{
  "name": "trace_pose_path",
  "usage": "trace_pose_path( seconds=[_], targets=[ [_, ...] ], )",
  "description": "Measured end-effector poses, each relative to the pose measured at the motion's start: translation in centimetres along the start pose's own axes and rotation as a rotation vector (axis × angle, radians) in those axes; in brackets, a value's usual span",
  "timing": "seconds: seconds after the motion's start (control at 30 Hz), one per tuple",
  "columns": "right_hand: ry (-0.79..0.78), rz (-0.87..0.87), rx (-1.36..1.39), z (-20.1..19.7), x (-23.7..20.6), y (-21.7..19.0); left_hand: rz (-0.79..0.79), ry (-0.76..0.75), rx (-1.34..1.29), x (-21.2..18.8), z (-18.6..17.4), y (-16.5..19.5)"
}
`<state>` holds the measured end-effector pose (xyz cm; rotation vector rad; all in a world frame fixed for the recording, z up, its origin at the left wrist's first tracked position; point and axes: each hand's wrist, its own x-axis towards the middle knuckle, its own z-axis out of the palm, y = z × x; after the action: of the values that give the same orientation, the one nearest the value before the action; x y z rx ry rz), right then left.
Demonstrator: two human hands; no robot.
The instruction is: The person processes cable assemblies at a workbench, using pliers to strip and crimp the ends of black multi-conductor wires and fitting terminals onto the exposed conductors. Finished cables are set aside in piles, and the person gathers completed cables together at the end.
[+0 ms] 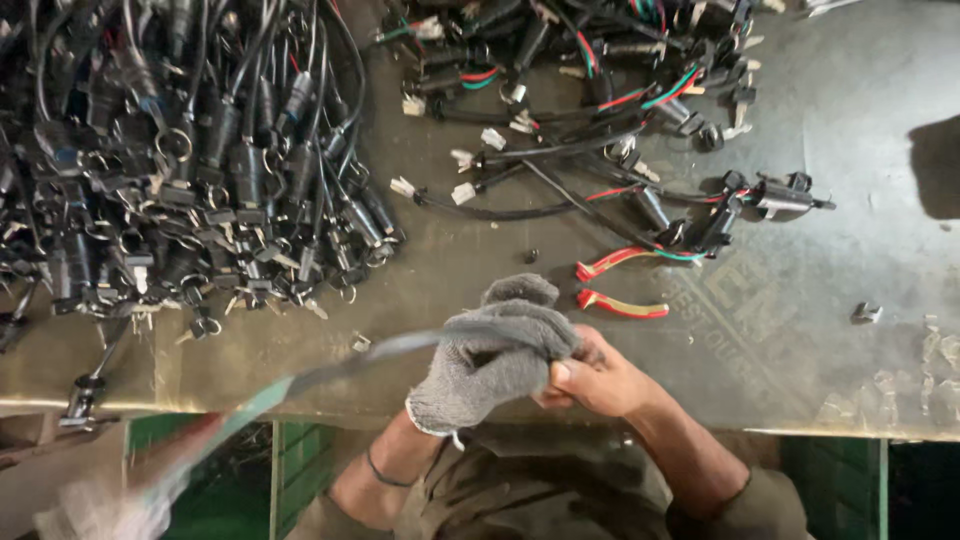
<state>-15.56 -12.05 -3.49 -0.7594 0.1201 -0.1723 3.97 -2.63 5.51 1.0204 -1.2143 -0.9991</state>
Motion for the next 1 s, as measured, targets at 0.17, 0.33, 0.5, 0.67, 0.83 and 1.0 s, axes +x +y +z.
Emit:
trace_pose_path(
  seconds=[0.17, 0.33, 0.5, 0.67, 0.83, 1.0],
  targets=[
    [0.469, -0.238, -0.229, 0.0, 0.7, 4.0, -0.129, 0.233, 0.000, 0.2, 1.5, -1.3],
    [0.464, -0.538, -0.168, 2.6, 2.5, -0.7, -0.185, 0.250, -0.013, 1.1, 1.6, -2.0],
    [0.465, -0.474, -1.885, 4.3, 3.0, -8.6, -0.139, 0.446, -0.294, 0.0, 0.7, -2.3],
    [0.554, -0.251, -2.206, 0.4, 1.5, -8.5, -0.172, 0.376, -0.034, -0.6, -0.2, -1.5],
    [0.877, -0.265, -0.464, -2.0, 0.5, -9.1, -0.091, 0.173, 0.010, -0.3, 0.5, 1.3],
    [0.544, -0.265, -1.313, 1.7, 1.2, -9.0, -0.233, 0.155, -0.313, -0.5, 2.2, 2.9]
  ],
)
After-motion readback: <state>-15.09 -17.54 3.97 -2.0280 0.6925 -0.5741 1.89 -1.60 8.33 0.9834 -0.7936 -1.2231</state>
